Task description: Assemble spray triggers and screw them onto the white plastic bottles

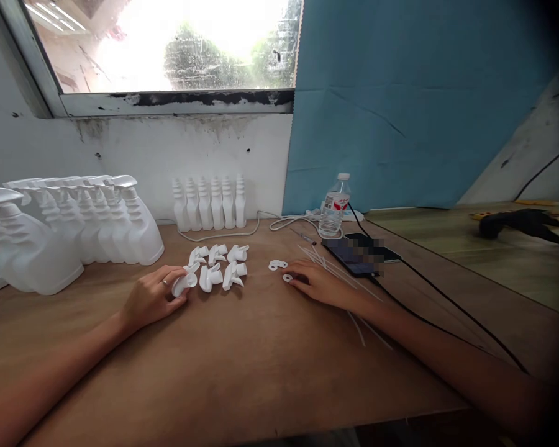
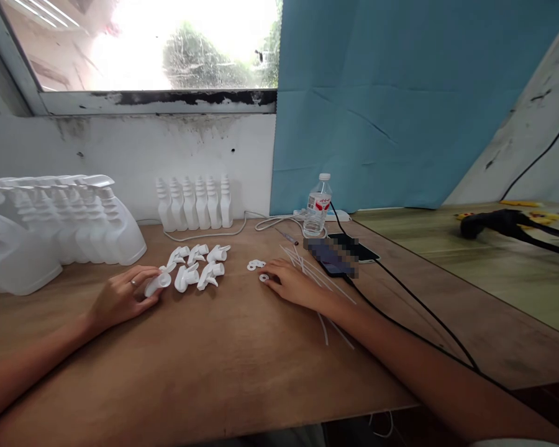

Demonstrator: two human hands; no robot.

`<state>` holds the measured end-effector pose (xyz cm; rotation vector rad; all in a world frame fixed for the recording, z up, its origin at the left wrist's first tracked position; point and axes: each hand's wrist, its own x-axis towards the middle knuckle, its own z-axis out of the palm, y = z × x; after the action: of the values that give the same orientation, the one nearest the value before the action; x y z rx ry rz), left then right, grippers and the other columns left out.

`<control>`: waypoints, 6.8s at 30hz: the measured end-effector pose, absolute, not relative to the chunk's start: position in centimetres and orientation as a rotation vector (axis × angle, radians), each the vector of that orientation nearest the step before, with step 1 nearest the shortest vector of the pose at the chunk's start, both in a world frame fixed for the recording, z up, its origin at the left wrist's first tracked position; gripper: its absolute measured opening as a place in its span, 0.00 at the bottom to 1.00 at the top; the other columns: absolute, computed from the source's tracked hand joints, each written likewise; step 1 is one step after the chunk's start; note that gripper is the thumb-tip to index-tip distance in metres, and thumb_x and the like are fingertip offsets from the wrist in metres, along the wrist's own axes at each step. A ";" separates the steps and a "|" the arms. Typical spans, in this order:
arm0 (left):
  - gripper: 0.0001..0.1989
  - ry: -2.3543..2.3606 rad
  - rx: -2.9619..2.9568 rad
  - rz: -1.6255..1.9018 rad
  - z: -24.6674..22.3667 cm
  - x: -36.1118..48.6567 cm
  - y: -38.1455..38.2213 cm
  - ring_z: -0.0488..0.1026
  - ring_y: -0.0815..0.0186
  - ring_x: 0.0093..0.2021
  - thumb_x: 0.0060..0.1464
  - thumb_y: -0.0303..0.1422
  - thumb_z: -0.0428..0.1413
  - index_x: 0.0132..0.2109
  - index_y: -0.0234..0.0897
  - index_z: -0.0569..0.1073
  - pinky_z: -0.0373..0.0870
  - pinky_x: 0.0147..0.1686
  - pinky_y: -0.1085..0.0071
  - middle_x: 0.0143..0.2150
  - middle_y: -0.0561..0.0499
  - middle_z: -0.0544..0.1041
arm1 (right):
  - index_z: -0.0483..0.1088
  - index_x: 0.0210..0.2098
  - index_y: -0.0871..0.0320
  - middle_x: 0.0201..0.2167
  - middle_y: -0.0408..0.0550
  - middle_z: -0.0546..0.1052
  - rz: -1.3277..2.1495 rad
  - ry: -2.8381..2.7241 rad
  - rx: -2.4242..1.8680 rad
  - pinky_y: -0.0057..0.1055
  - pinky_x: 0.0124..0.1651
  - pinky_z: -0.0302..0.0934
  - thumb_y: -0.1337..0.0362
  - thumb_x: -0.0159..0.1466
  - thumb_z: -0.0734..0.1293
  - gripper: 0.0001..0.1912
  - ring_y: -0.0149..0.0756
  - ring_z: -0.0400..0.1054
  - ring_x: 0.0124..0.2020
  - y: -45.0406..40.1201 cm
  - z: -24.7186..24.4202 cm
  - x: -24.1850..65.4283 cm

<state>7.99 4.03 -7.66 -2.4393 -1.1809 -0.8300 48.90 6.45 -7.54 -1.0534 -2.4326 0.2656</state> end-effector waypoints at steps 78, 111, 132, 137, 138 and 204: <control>0.10 -0.666 -3.322 -0.856 -7.9 18.8 -0.7 0.70 0.69 0.39 0.62 0.28 0.47 0.50 0.38 0.64 0.67 0.42 0.74 0.46 0.45 0.71 | 0.64 0.21 0.61 0.17 0.45 0.71 1.121 -2.294 -2.177 0.23 0.19 0.49 0.54 0.55 0.67 0.17 0.28 0.64 0.15 6.7 -1.5 53.9; 0.20 -1.124 -3.380 -1.127 -7.6 19.7 -1.2 0.67 0.74 0.26 0.50 0.33 0.57 0.50 0.35 0.66 0.67 0.28 0.78 0.34 0.52 0.75 | 0.62 0.35 0.60 0.30 0.46 0.75 1.298 -2.085 -0.473 0.29 0.31 0.69 0.69 0.66 0.60 0.02 0.29 0.72 0.28 0.2 2.0 40.7; 0.18 -1.109 -3.382 -1.148 -8.1 19.7 -1.0 0.67 0.73 0.29 0.51 0.32 0.57 0.50 0.36 0.70 0.68 0.29 0.79 0.35 0.51 0.72 | 0.63 0.36 0.60 0.30 0.46 0.75 1.292 -2.071 -0.486 0.28 0.32 0.69 0.65 0.66 0.61 0.04 0.28 0.72 0.27 0.2 1.9 40.8; 0.15 -1.092 -3.405 -1.138 -8.0 19.6 -1.0 0.67 0.72 0.29 0.51 0.32 0.56 0.47 0.34 0.70 0.68 0.28 0.78 0.36 0.50 0.71 | 0.70 0.34 0.63 0.30 0.47 0.74 1.276 -2.271 -0.666 0.27 0.33 0.67 0.61 0.61 0.68 0.09 0.30 0.70 0.30 0.7 0.8 40.7; 0.14 -1.087 -3.409 -1.130 -7.9 19.6 -1.0 0.67 0.71 0.30 0.51 0.32 0.56 0.46 0.33 0.70 0.68 0.28 0.78 0.36 0.50 0.71 | 0.71 0.33 0.63 0.31 0.47 0.74 1.240 -2.325 -0.684 0.26 0.33 0.66 0.61 0.60 0.69 0.10 0.30 0.70 0.30 0.8 0.5 40.7; 0.26 -1.695 -2.287 -1.248 2.1 28.7 26.7 0.59 0.50 0.59 0.55 0.33 0.57 0.60 0.37 0.61 0.61 0.54 0.57 0.59 0.36 0.59 | 0.58 0.40 0.52 0.35 0.46 0.76 0.575 -1.004 -1.038 0.31 0.29 0.70 0.61 0.42 0.79 0.32 0.40 0.74 0.34 6.1 -0.2 55.0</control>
<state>28.70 26.67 2.07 -2.2873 -1.6953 -1.2484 54.99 6.11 -0.17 -1.0378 -1.0041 0.5750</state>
